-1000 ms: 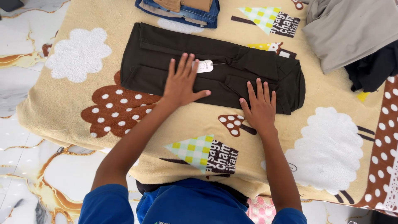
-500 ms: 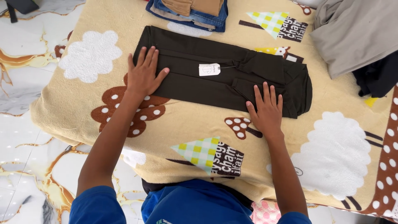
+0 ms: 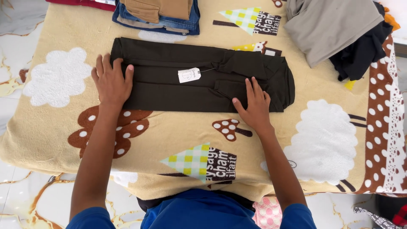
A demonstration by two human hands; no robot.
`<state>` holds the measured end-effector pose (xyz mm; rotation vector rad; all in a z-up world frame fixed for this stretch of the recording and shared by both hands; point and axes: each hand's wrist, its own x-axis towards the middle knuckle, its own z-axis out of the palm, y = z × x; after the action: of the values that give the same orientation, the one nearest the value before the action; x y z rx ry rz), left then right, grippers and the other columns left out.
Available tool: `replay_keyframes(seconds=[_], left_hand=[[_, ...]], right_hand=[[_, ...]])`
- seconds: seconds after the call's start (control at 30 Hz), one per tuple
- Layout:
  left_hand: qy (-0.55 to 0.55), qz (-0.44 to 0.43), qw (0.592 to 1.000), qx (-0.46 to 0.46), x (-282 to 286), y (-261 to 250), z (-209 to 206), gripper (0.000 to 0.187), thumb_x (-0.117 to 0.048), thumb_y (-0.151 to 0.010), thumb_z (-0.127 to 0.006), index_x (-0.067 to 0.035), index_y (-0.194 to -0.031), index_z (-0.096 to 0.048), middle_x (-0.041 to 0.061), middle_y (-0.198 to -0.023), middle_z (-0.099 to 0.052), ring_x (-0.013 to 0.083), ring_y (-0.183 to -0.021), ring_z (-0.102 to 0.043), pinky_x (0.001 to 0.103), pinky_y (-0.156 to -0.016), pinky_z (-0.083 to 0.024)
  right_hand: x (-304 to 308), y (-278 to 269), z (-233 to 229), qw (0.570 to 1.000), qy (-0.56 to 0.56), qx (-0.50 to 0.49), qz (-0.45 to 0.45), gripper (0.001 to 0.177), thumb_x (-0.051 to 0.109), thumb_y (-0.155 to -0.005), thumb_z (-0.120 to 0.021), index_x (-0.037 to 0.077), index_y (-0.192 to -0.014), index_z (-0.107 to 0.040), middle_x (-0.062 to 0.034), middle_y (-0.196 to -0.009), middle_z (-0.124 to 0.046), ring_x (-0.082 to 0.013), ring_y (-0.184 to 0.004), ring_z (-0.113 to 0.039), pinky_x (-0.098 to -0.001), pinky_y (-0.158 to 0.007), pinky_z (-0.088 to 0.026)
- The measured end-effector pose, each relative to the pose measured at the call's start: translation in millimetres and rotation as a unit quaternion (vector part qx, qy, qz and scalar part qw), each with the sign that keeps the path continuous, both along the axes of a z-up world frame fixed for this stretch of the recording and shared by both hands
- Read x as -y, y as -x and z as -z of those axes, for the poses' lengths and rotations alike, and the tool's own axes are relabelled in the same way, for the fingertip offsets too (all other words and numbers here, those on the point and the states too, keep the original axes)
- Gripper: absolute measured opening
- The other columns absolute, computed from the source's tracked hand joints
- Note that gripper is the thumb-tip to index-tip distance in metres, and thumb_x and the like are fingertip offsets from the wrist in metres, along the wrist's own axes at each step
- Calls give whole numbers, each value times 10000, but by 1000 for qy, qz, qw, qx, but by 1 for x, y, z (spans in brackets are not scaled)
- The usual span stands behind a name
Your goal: Folding a black garment on a blanket spread over the floor.
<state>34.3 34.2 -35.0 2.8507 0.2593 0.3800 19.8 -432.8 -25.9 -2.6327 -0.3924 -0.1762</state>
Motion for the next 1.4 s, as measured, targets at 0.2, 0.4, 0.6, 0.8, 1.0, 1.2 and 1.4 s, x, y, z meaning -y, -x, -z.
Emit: replay_keyframes(seconds=[0.2, 0.4, 0.6, 0.8, 1.0, 1.2, 1.4], left_hand=[[13, 54, 997, 54, 45, -26, -22, 608, -463, -1136, -437, -71, -1600, -445, 293, -1664, -311, 464, -1568, -185, 665, -1230, -130], [31, -50, 998, -16, 25, -41, 23, 685, -537, -1092, -441, -96, -1613, -377, 234, -1670, -287, 403, -1557, -187, 626, -1234, -141], [50, -156, 984, -69, 21, -38, -15, 1104, -694, -888, -640, 56, -1606, -263, 209, -1531, -441, 353, -1408, -390, 529, -1123, -361], [142, -169, 962, -162, -5, -43, -38, 800, -601, -831, -782, 48, -1270, -621, 207, -1155, -686, 346, -1110, -712, 449, -892, -600], [177, -47, 976, -115, -45, -63, -1, 572, -456, -825, -792, -29, -1175, -641, 195, -1011, -731, 365, -981, -716, 483, -818, -559], [251, -94, 957, -109, -41, -53, -21, 612, -434, -838, -754, 40, -1198, -611, 242, -981, -741, 364, -923, -745, 450, -789, -591], [313, -99, 923, -201, -53, -55, -24, 694, -572, -833, -774, 77, -1078, -738, 236, -970, -753, 330, -911, -777, 440, -811, -609]], right_hand=[[-36, -30, -17, 997, 46, 42, -50, 666, 457, -1067, -552, 57, -1581, -412, -219, -1660, -343, -429, -1580, -227, -607, -1246, -179], [-141, -56, -1, 980, -77, 26, -179, 760, 480, -1094, -519, -4, -1632, -286, -289, -1706, -203, -453, -1611, -134, -598, -1280, -160], [-261, -56, 13, 977, -81, -7, -197, 834, 495, -1066, -512, -48, -1629, -223, -295, -1699, -131, -438, -1589, -78, -600, -1267, -97], [-307, -60, 13, 978, 89, -14, -187, 826, 513, -1048, -456, -67, -1597, -243, -282, -1683, -152, -424, -1578, -81, -626, -1239, -52], [-306, -57, 10, 979, 89, -12, -185, 802, 512, -1039, -452, -57, -1584, -302, -276, -1674, -195, -421, -1572, -107, -627, -1237, -61], [-305, -56, 12, 979, 78, 1, -186, 784, 509, -1050, -451, -48, -1584, -320, -276, -1674, -218, -423, -1575, -130, -615, -1246, -72], [-305, -55, 13, 980, 78, -4, -185, 784, 510, -1046, -451, -42, -1586, -321, -268, -1675, -217, -415, -1572, -131, -615, -1243, -69]])
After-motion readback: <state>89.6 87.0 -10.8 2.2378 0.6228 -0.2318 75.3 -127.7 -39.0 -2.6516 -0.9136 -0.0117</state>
